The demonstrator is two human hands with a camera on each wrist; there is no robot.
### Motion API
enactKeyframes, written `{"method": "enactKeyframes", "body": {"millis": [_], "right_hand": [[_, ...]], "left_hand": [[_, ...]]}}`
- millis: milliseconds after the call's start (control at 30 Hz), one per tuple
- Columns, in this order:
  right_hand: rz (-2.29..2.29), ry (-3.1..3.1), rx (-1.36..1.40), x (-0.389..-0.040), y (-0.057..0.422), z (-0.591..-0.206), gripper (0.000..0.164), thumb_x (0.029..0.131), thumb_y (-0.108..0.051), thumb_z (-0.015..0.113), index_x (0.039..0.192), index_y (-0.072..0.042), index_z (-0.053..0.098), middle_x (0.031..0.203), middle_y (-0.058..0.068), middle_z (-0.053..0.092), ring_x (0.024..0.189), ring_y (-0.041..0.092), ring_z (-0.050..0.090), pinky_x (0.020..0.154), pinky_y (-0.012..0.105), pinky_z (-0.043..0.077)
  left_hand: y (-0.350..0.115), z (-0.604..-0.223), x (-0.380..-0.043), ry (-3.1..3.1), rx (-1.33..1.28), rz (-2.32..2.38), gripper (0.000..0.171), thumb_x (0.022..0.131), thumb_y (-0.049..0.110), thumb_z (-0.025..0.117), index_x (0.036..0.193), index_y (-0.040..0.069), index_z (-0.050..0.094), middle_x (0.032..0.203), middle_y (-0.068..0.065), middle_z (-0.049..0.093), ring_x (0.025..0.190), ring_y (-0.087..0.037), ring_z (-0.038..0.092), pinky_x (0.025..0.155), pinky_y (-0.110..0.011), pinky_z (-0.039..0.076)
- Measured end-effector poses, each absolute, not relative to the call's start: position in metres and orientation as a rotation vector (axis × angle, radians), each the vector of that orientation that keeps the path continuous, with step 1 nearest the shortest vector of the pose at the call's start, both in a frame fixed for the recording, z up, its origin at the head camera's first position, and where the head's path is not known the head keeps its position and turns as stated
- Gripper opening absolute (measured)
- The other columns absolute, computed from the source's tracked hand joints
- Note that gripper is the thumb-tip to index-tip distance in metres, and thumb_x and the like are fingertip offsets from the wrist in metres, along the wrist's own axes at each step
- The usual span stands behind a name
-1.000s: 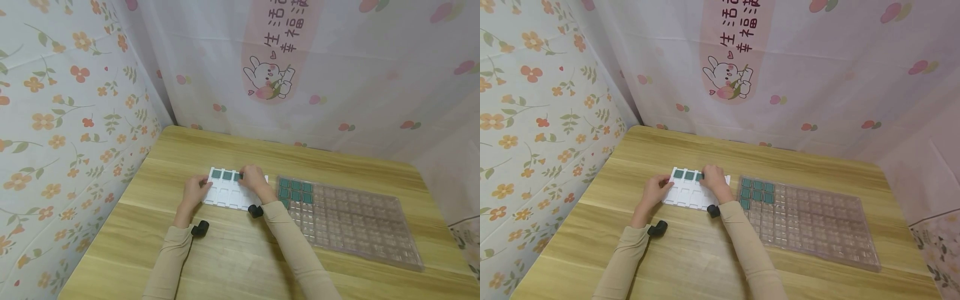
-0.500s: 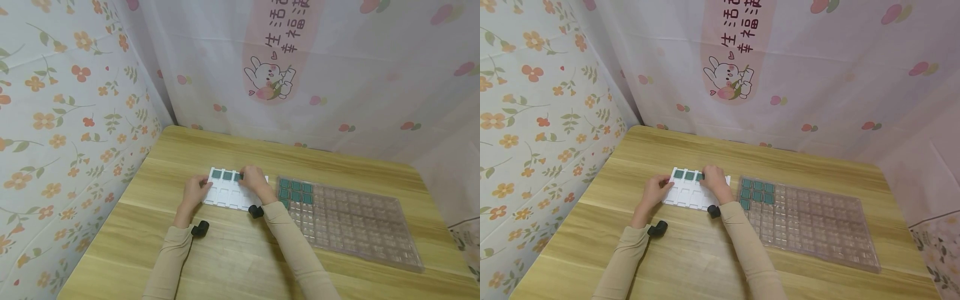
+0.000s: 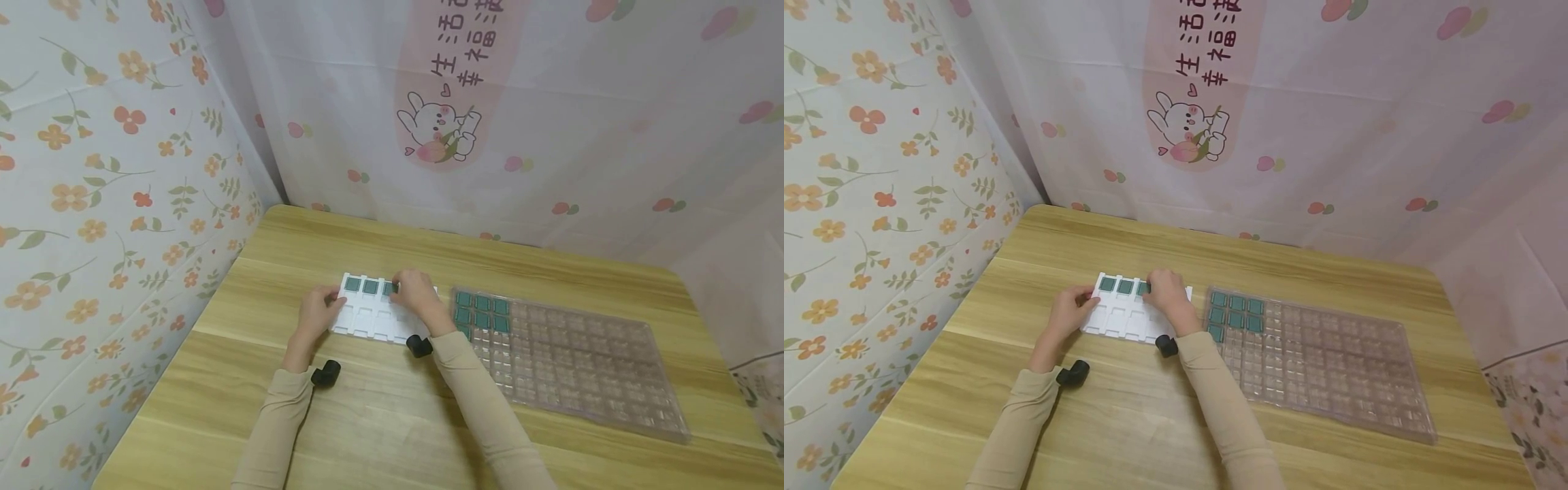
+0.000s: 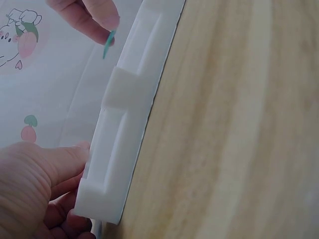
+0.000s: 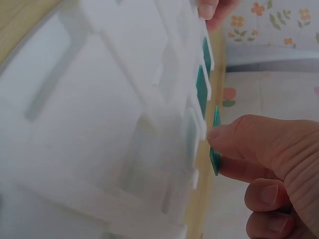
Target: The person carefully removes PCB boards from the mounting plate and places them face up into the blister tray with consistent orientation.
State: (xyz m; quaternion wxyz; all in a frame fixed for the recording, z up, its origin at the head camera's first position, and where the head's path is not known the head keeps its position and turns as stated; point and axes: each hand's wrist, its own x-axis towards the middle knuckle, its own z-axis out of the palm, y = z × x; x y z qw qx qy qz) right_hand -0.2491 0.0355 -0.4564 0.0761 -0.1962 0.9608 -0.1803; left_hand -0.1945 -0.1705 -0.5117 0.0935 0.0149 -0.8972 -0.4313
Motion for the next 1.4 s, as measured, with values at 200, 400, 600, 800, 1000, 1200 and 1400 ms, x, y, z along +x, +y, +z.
{"method": "enactKeyframes", "body": {"millis": [200,400,600,800,1000,1200,1400], "right_hand": [[-0.535,2.898,-0.601,-0.246,0.037,-0.450,0.029,0.082,-0.017,0.071,0.106,-0.001,0.069,0.110,0.012,0.067,0.099,0.025,0.061,0.086,0.038,0.047],[-0.572,2.902,-0.635,-0.241,0.042,-0.446,0.027,0.081,-0.013,0.071,0.104,0.001,0.069,0.108,0.014,0.067,0.098,0.026,0.061,0.085,0.038,0.048],[-0.577,2.908,-0.649,-0.234,0.049,-0.443,0.025,0.080,-0.012,0.071,0.102,0.001,0.069,0.106,0.015,0.067,0.097,0.028,0.061,0.084,0.039,0.048],[-0.569,2.960,-0.691,-0.229,0.055,-0.440,0.021,0.079,-0.012,0.072,0.096,0.000,0.070,0.100,0.016,0.068,0.080,0.023,0.059,0.074,0.037,0.049],[-0.569,2.976,-0.702,-0.226,0.058,-0.437,0.022,0.078,-0.012,0.072,0.097,0.000,0.070,0.101,0.015,0.069,0.075,0.020,0.056,0.069,0.035,0.048],[-0.565,2.964,-0.662,-0.225,0.061,-0.435,0.024,0.079,-0.013,0.072,0.099,-0.001,0.070,0.105,0.014,0.068,0.085,0.024,0.061,0.076,0.037,0.049],[-0.559,2.978,-0.661,-0.223,0.064,-0.435,0.025,0.079,-0.013,0.072,0.101,-0.001,0.070,0.106,0.015,0.068,0.094,0.027,0.063,0.081,0.039,0.050]], "left_hand": [[-0.171,-0.511,-0.195,-2.672,0.055,-1.281,0.027,0.084,0.008,0.068,0.105,-0.008,0.066,0.093,-0.020,0.066,0.087,-0.031,0.058,0.080,-0.044,0.046],[-0.171,-0.511,-0.195,-2.675,0.049,-1.268,0.026,0.084,0.008,0.067,0.105,-0.008,0.066,0.093,-0.020,0.066,0.088,-0.031,0.058,0.081,-0.044,0.046],[-0.170,-0.509,-0.195,-2.676,0.057,-1.276,0.027,0.084,0.008,0.068,0.105,-0.008,0.066,0.093,-0.020,0.066,0.088,-0.031,0.058,0.081,-0.044,0.046],[-0.170,-0.509,-0.195,-2.681,0.065,-1.285,0.027,0.084,0.008,0.067,0.106,-0.008,0.066,0.093,-0.020,0.066,0.087,-0.030,0.058,0.080,-0.044,0.046],[-0.171,-0.510,-0.195,-2.674,0.049,-1.274,0.026,0.084,0.007,0.067,0.105,-0.008,0.066,0.092,-0.020,0.066,0.088,-0.031,0.059,0.082,-0.045,0.046],[-0.171,-0.509,-0.194,-2.672,0.047,-1.285,0.026,0.083,0.006,0.067,0.105,-0.008,0.066,0.093,-0.020,0.066,0.088,-0.031,0.058,0.082,-0.044,0.046],[-0.170,-0.509,-0.193,-2.664,0.040,-1.284,0.027,0.083,0.006,0.068,0.105,-0.008,0.066,0.092,-0.020,0.066,0.088,-0.031,0.059,0.082,-0.044,0.046]]}}
